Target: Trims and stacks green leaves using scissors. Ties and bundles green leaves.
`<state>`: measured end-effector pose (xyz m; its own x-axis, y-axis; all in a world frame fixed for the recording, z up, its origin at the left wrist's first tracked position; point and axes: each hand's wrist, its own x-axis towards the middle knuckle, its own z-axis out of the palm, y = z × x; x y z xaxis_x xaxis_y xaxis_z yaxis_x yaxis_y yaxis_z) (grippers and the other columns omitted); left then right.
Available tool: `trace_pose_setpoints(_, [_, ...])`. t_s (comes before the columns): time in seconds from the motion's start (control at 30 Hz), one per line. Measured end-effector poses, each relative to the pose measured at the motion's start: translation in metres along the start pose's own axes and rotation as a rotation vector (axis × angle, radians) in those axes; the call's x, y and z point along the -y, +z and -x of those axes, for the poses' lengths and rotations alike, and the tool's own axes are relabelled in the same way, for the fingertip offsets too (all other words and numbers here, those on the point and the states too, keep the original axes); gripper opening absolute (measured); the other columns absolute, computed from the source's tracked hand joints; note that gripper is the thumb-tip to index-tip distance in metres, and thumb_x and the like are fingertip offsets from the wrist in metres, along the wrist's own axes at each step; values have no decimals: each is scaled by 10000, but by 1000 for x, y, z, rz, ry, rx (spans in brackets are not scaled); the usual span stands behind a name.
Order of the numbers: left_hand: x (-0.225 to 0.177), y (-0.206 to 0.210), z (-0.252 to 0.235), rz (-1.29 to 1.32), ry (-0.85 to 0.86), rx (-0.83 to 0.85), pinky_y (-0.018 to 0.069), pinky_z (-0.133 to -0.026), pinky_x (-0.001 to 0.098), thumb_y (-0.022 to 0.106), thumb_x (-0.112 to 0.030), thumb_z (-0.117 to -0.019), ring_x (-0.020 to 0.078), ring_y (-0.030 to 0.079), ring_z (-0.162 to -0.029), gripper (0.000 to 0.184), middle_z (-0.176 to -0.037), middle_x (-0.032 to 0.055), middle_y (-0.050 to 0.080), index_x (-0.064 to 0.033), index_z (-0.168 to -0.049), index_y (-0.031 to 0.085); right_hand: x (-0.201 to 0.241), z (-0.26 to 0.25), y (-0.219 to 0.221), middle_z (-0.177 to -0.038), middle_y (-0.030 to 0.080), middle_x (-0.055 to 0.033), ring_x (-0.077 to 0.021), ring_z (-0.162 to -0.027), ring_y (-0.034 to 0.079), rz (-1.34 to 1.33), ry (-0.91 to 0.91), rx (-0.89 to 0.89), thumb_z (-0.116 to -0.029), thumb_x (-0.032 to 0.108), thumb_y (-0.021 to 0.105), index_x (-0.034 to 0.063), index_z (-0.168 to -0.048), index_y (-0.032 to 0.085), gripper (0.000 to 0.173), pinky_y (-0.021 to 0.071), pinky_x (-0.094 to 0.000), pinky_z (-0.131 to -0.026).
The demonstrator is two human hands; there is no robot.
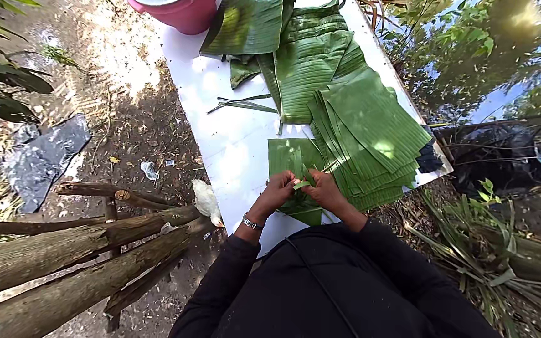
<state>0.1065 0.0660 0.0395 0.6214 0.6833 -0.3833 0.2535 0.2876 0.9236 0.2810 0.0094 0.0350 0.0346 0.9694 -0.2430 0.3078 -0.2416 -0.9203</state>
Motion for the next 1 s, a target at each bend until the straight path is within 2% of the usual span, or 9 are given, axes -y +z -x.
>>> trace_pose_setpoints(0.4, [4, 5, 3, 11, -26, -29, 495, -675, 260, 526, -112, -1048, 68, 552, -656, 231, -696, -9, 540, -52, -825, 519, -11, -2, 3, -652, 536, -26, -124, -602, 518, 89, -80, -25, -890, 175, 703, 27, -803, 621, 190, 442, -361, -590])
trace_pose_setpoints(0.5, [0, 7, 5, 39, 19, -29, 485, -657, 245, 528, -81, -1024, 55, 539, -639, 206, -679, -28, 525, -64, -820, 508, -14, -3, 3, -691, 579, -14, -81, -627, 539, 17, -50, -24, -896, 140, 703, 22, -874, 665, 125, 466, -311, -613])
trace_pose_setpoints(0.57, [-10, 5, 9, 110, 85, 19, 502, -683, 252, 550, -67, -999, 60, 556, -655, 170, -691, -33, 552, -70, -829, 539, -15, -5, 3, -726, 588, -39, -107, -652, 550, -54, 14, -29, -918, 106, 682, 8, -905, 660, 101, 477, -332, -634])
trace_pose_setpoints(0.63, [-27, 3, 17, 198, 194, 102, 519, -713, 265, 608, -130, -987, 57, 586, -688, 149, -720, -48, 596, -102, -844, 579, -22, -10, 2, -738, 581, -59, -134, -642, 543, -122, 89, -52, -954, 118, 625, -3, -937, 653, 125, 475, -358, -617])
trace_pose_setpoints(0.73, [-62, -13, 42, 322, 460, 207, 531, -700, 242, 700, -377, -964, 42, 619, -750, 223, -820, -59, 662, -165, -902, 669, -30, -14, -1, -677, 545, -31, -107, -567, 498, -256, 229, -108, -970, 126, 590, 20, -913, 622, 125, 444, -306, -547])
trace_pose_setpoints(0.77, [-76, -22, 53, 374, 572, 224, 538, -702, 245, 700, -401, -957, 43, 616, -738, 234, -806, -64, 656, -176, -896, 689, -29, -14, -4, -665, 551, -26, -99, -547, 492, -278, 273, -107, -981, 118, 578, 20, -905, 608, 128, 439, -293, -537])
trace_pose_setpoints(0.83, [-99, -40, 78, 551, 809, 235, 571, -700, 283, 708, -342, -937, 56, 616, -659, 206, -702, -76, 623, -158, -844, 693, -27, -13, -9, -654, 561, -18, -69, -489, 437, -320, 339, -104, -1002, 102, 556, 24, -902, 575, 129, 381, -254, -484])
trace_pose_setpoints(0.9, [-112, -59, 100, 795, 1027, 249, 593, -656, 306, 710, -256, -932, 110, 655, -632, 178, -698, -28, 659, -91, -867, 716, -29, -13, -11, -639, 568, -11, -56, -458, 407, -386, 349, -115, -1003, 82, 559, 16, -912, 595, 117, 366, -236, -462])
trace_pose_setpoints(1.0, [-116, -91, 120, 1091, 1245, 284, 542, -553, 256, 660, -197, -916, 133, 628, -546, 217, -640, 39, 639, -17, -801, 693, -28, -14, -12, -716, 671, -36, -41, -462, 449, -440, 344, -135, -982, 39, 612, 1, -979, 594, 42, 380, -218, -459])
